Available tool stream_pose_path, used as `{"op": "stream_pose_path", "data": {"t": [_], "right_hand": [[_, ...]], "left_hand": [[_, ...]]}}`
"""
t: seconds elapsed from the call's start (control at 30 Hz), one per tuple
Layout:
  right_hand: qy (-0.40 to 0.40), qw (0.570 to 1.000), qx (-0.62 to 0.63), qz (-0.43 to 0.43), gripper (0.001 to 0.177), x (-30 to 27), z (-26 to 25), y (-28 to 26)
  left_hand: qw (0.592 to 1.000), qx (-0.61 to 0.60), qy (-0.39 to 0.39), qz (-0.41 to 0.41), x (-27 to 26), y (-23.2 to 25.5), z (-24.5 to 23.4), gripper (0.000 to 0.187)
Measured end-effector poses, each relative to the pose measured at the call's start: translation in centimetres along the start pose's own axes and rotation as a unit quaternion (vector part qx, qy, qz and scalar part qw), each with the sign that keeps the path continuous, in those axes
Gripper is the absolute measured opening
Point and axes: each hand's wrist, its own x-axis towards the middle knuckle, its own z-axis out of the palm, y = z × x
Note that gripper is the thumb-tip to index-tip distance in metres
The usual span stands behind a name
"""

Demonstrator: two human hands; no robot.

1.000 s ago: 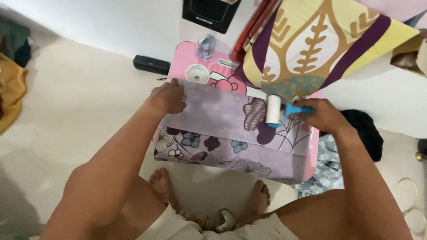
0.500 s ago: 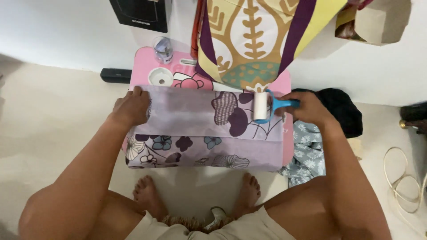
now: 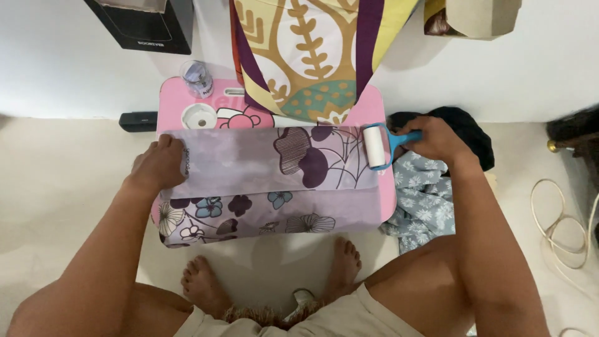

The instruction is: A person sits on the floor and meticulously folds a floral patterned cloth on a small table, then cleans it using a lint roller.

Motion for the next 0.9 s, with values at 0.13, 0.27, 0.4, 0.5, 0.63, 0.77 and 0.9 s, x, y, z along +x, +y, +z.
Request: {"op": "stream_pose_path", "data": {"t": [0.13, 0.27, 0.4, 0.5, 0.63, 0.77, 0.9], "right_hand": [[-0.008, 0.994, 0.032, -0.1, 0.029, -0.9, 0.1, -3.4], [-0.068, 0.984, 0.034, -0.159, 0.026, -1.2, 2.5, -4.6], [-0.08, 0.993, 0.009, -0.083, 0.032, -1.0, 2.8, -0.7], [-0.053, 0.996, -0.071, -0.022, 0.034, -1.3, 1.1, 0.8], [-0.01, 0.999, -0.027, 0.018, 0.036, -1.4, -0.8, 1.5], [0.004, 0.999, 0.047, 0.014, 0.037, -2.2, -1.4, -4.2], [0.003, 0.999, 0.054, -0.005, 0.036, 0.7, 0.9, -4.9]], "left_hand": [[1.0, 0.016, 0.001, -0.004, 0.6, -0.1, 0.3, 0.072], [1.0, 0.029, -0.004, -0.006, 0.7, 0.1, 0.2, 0.073], [1.0, 0.014, 0.002, -0.004, 0.7, 0.1, 0.6, 0.074], [1.0, 0.022, 0.007, -0.006, 0.8, -0.2, 0.6, 0.073], [1.0, 0.022, -0.009, 0.001, 1.9, -0.7, 0.6, 0.075], [0.999, -0.014, -0.045, 0.015, -1.2, 0.5, -2.3, 0.079], [0.993, -0.113, -0.043, 0.014, -2.4, 0.7, -5.1, 0.077]]}}
